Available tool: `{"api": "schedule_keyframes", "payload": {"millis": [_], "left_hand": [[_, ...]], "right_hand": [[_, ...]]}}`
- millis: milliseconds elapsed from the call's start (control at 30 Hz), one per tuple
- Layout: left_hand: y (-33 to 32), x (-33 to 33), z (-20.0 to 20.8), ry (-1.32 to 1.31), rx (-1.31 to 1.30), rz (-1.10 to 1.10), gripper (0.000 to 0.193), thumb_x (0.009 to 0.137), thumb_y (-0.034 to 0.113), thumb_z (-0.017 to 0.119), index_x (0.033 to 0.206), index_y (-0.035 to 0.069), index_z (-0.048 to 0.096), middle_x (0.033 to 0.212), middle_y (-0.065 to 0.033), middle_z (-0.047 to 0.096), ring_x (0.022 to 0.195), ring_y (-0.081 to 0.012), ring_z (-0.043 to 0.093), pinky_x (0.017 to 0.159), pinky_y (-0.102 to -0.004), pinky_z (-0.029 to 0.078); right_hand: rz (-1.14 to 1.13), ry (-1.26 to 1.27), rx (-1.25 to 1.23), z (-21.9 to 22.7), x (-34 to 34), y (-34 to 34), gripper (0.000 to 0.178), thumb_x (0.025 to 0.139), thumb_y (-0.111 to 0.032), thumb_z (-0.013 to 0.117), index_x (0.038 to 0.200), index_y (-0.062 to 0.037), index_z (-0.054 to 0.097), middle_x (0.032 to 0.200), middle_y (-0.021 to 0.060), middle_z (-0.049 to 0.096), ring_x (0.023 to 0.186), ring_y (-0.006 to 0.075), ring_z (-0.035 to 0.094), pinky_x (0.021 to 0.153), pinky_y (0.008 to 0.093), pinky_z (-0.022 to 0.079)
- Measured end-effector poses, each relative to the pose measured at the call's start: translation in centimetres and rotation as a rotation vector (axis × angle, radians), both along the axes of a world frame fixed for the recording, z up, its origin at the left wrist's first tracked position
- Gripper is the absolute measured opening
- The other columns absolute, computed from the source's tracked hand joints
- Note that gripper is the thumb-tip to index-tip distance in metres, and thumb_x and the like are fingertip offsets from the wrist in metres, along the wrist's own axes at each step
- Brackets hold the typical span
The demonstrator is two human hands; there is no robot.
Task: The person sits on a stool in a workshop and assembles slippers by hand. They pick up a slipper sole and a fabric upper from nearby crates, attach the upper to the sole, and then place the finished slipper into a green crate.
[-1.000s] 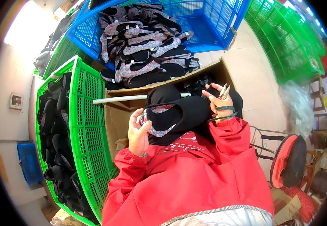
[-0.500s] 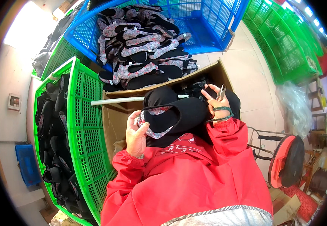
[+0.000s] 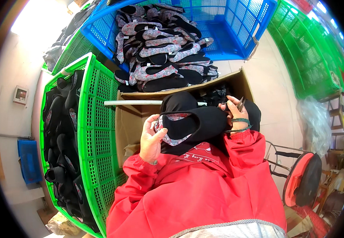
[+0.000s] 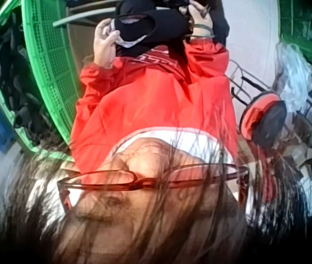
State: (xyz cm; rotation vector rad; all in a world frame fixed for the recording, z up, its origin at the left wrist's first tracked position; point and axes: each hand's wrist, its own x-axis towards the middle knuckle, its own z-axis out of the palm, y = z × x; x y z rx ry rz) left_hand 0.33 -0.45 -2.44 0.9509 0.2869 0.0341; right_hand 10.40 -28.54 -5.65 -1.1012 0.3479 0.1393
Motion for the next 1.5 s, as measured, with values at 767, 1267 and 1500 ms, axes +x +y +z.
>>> {"api": "schedule_keyframes", "payload": {"millis": [767, 1267, 1500], "left_hand": [[0.3, -1.5, 0.9, -0.066, 0.673, -0.008, 0.037, 0.08, -0.007, 0.073, 0.115, 0.001, 0.069, 0.095, -0.0004, 0.048, 0.087, -0.0089, 0.051, 0.078, -0.0203, 0.045], [0.2, -0.5, 0.4, -0.011, 0.897, 0.253, 0.042, 0.073, -0.012, 0.065, 0.109, 0.006, 0.053, 0.093, -0.0018, 0.053, 0.085, -0.0096, 0.052, 0.077, -0.0238, 0.044], [1.8, 0.9, -3.4, 0.089, 1.386, 0.319, 0.048, 0.065, -0.017, 0.051, 0.108, 0.004, 0.055, 0.092, -0.0142, 0.058, 0.086, -0.0308, 0.058, 0.08, -0.0349, 0.048]], "right_hand": [[0.605, -0.235, -0.011, 0.0, -1.7, 0.3, 0.046, 0.087, -0.012, 0.074, 0.128, -0.0017, 0.055, 0.118, 0.0082, 0.063, 0.105, 0.0163, 0.06, 0.095, 0.0308, 0.049], [0.559, -0.372, 0.022, -0.1, -3.9, 0.2, 0.039, 0.085, -0.01, 0.075, 0.119, 0.0011, 0.06, 0.117, 0.0077, 0.064, 0.105, 0.0144, 0.06, 0.096, 0.0287, 0.047], [0.687, -0.415, 0.079, -0.2, -4.9, 0.6, 0.036, 0.087, -0.007, 0.073, 0.119, 0.0023, 0.061, 0.118, 0.0077, 0.063, 0.109, 0.0143, 0.058, 0.097, 0.0293, 0.044]]}}
